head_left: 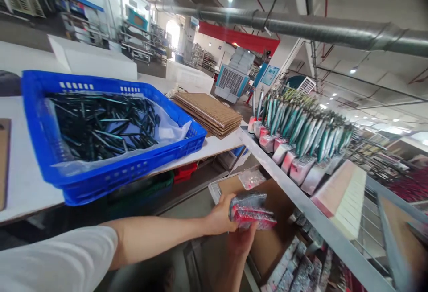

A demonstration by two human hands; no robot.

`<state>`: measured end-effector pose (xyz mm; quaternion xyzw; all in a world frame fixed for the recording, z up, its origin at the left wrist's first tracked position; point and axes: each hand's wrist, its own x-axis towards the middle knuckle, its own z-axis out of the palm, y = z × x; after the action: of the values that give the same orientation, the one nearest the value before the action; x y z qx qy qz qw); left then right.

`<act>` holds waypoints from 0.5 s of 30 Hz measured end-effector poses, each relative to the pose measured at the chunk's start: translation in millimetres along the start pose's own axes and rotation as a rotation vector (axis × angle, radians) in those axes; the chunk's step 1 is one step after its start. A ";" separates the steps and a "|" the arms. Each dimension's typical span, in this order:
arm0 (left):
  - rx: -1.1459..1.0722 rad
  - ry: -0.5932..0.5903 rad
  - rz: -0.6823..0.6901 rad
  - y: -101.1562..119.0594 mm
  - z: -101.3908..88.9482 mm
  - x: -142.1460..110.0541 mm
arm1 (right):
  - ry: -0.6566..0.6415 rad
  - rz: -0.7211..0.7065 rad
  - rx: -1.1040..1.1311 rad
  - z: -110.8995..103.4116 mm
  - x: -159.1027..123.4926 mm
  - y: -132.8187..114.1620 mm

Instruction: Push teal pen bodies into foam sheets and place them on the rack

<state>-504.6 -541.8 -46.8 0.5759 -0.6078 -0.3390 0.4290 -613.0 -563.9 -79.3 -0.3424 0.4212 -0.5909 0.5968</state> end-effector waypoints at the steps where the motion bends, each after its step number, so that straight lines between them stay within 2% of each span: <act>1: -0.013 0.003 -0.006 -1.1 1.5 -2.9 | 0.018 0.029 0.039 -0.1 -1.4 2.8; 5: -0.080 -0.013 -0.015 1.2 6.6 -7.8 | 0.050 0.125 0.131 -3.5 -3.5 6.0; 8: -0.105 0.045 0.008 5.6 2.2 -12.7 | 0.054 0.163 0.154 -1.4 -6.1 8.7; 11: -0.123 0.087 0.064 7.4 -13.1 -28.3 | 0.068 0.180 0.160 5.5 -20.5 17.8; 13: -0.124 0.082 0.119 6.4 -29.6 -46.8 | 0.075 0.204 0.164 12.5 -38.5 25.7; 15: -0.107 0.090 0.178 3.9 -51.4 -71.8 | -0.007 0.196 0.065 23.2 -60.0 32.7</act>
<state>-461.6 -466.0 -32.0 0.5103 -0.6177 -0.3054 0.5145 -575.2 -504.1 -93.5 -0.2821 0.4311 -0.5421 0.6639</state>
